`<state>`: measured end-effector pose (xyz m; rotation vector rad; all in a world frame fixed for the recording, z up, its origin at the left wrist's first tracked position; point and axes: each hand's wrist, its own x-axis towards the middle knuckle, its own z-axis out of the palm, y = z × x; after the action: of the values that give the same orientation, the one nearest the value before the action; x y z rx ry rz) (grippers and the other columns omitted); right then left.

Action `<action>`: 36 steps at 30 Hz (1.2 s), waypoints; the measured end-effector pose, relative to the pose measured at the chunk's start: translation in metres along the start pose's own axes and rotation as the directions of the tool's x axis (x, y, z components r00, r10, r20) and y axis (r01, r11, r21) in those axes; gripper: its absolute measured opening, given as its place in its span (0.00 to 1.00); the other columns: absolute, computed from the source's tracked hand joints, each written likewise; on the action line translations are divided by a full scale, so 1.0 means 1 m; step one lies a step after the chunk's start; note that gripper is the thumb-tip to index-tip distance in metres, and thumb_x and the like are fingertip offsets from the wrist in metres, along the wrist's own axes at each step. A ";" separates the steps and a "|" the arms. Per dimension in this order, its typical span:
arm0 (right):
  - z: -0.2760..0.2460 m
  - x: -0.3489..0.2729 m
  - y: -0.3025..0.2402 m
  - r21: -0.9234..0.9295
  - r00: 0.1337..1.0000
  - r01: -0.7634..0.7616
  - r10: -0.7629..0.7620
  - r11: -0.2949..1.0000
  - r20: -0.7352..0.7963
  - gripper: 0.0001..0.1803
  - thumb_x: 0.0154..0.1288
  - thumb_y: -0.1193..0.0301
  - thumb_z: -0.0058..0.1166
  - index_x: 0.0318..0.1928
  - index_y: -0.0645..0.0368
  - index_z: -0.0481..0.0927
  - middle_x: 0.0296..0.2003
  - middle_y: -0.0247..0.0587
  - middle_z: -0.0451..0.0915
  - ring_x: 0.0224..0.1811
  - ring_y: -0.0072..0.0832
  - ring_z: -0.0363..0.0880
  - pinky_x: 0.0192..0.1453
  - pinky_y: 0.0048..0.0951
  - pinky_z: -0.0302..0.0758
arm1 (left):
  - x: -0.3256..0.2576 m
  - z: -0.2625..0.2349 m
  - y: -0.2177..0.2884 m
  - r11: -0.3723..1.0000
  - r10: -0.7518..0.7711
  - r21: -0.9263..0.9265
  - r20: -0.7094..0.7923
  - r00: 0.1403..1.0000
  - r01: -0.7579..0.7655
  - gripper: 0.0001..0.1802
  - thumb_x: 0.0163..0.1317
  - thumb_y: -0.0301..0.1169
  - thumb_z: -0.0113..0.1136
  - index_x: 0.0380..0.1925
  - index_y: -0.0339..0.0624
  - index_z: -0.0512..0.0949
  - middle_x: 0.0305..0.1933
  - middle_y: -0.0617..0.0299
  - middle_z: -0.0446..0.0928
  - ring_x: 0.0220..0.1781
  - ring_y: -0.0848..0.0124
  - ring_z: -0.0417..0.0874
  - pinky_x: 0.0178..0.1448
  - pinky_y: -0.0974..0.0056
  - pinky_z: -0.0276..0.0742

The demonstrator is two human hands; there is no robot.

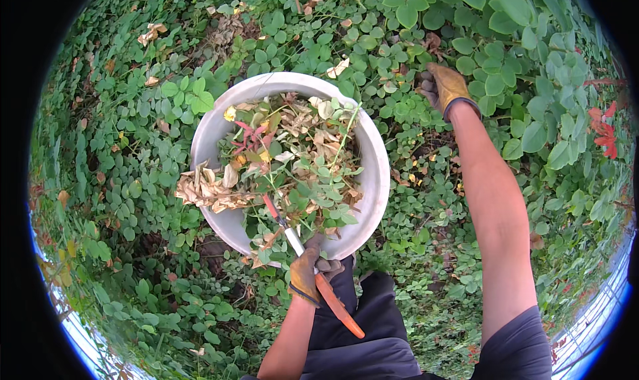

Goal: The person uses pruning shears to cut leaves and small branches from low-lying plants and places them into a white bucket. The person repeatedly reaches, cuts, and deposits foliage while moving around the garden area.

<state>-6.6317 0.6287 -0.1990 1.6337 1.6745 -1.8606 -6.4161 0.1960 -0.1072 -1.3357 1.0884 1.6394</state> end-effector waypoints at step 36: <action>-0.153 -0.323 0.220 -0.371 0.741 0.400 -0.057 0.838 0.669 0.51 0.61 0.44 0.63 0.77 0.62 0.64 0.65 0.57 0.79 0.57 0.47 0.85 0.60 0.41 0.81 | -0.042 0.075 -0.122 0.992 -0.123 0.009 0.184 0.975 0.124 0.17 0.80 0.46 0.46 0.35 0.53 0.77 0.15 0.80 0.64 0.15 0.81 0.66 0.24 0.68 0.80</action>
<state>-6.2591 0.5015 -0.0541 0.5001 1.8512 -1.6023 -6.3226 0.3084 -0.0773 -1.2020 0.8766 1.6364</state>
